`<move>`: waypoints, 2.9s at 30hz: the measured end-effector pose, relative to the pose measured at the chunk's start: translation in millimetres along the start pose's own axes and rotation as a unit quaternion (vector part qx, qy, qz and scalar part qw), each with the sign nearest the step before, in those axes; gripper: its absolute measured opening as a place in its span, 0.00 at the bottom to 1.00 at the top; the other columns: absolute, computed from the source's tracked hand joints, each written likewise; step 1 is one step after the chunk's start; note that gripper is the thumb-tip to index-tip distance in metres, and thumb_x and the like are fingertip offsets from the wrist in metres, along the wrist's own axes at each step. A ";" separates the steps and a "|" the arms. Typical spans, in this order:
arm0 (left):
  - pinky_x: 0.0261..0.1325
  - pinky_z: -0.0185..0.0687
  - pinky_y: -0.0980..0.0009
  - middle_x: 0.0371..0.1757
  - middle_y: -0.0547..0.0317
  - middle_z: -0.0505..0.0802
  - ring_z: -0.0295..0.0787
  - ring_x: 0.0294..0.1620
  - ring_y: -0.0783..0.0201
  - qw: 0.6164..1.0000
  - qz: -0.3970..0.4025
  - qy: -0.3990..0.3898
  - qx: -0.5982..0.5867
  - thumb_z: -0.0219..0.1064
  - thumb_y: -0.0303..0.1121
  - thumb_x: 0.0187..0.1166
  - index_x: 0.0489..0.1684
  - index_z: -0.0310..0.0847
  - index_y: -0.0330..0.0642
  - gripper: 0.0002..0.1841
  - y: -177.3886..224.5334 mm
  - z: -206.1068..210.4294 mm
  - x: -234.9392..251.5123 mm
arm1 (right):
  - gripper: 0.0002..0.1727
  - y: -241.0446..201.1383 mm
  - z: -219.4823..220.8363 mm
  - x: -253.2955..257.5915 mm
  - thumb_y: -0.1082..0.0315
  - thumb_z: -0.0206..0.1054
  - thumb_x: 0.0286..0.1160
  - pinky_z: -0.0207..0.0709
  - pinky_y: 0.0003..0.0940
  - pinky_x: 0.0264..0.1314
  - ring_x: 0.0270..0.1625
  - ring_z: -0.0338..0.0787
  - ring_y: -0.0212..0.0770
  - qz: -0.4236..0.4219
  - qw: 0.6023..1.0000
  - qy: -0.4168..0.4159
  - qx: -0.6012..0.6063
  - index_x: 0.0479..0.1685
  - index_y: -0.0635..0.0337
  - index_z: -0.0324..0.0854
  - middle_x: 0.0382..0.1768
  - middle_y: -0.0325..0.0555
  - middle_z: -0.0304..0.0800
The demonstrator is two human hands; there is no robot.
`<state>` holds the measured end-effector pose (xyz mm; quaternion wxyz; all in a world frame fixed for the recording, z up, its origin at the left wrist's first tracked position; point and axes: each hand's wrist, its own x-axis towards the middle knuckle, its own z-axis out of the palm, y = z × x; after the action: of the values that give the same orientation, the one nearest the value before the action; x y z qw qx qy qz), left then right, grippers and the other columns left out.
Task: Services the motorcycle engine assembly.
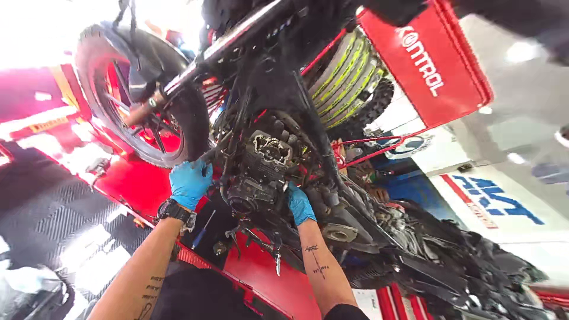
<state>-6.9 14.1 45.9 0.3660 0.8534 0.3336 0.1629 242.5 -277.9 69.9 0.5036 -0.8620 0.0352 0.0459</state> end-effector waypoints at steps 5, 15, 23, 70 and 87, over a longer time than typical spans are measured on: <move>0.62 0.79 0.33 0.54 0.40 0.95 0.91 0.62 0.37 0.999 -0.011 0.005 0.033 0.53 0.53 0.87 0.52 0.91 0.41 0.26 4.6 -0.3 -1.5 | 0.28 -14.1 5.2 -13.8 0.46 0.59 0.88 0.77 0.45 0.71 0.67 0.84 0.43 0.009 0.999 0.017 -0.034 0.73 0.60 0.80 0.67 0.53 0.86; 0.60 0.81 0.33 0.51 0.40 0.96 0.92 0.59 0.37 0.995 -0.028 0.034 0.084 0.58 0.53 0.88 0.52 0.93 0.43 0.24 10.4 5.1 -2.0 | 0.30 -10.6 -4.4 -12.3 0.42 0.63 0.84 0.78 0.47 0.71 0.68 0.86 0.43 0.034 0.999 -0.009 0.005 0.72 0.55 0.82 0.66 0.50 0.88; 0.54 0.80 0.31 0.41 0.37 0.95 0.93 0.49 0.35 0.994 -0.008 0.083 0.073 0.63 0.50 0.86 0.39 0.92 0.37 0.23 7.3 12.6 -4.1 | 0.26 -13.0 -10.4 -12.7 0.46 0.64 0.85 0.81 0.43 0.60 0.57 0.88 0.41 0.049 0.997 -0.045 0.032 0.69 0.57 0.83 0.58 0.49 0.90; 0.32 0.72 0.52 0.15 0.58 0.80 0.76 0.19 0.61 0.987 -0.008 0.156 0.021 0.70 0.47 0.80 0.18 0.79 0.38 0.23 0.3 28.1 -0.1 | 0.28 29.4 -22.9 -7.2 0.66 0.73 0.75 0.83 0.40 0.63 0.55 0.89 0.42 -0.032 0.983 -0.172 0.055 0.75 0.62 0.75 0.61 0.56 0.87; 0.72 0.75 0.43 0.58 0.36 0.93 0.87 0.64 0.38 0.955 0.243 0.107 0.133 0.64 0.42 0.83 0.60 0.88 0.35 0.20 22.5 35.4 -54.2 | 0.23 45.3 -27.5 -98.5 0.62 0.66 0.82 0.88 0.33 0.48 0.42 0.90 0.33 -0.121 0.958 -0.206 0.160 0.71 0.64 0.77 0.48 0.45 0.90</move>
<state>-17.6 -53.0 36.5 0.1605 0.9271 0.1721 0.2917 141.1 -322.7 55.4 0.6333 -0.7395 -0.1670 0.1554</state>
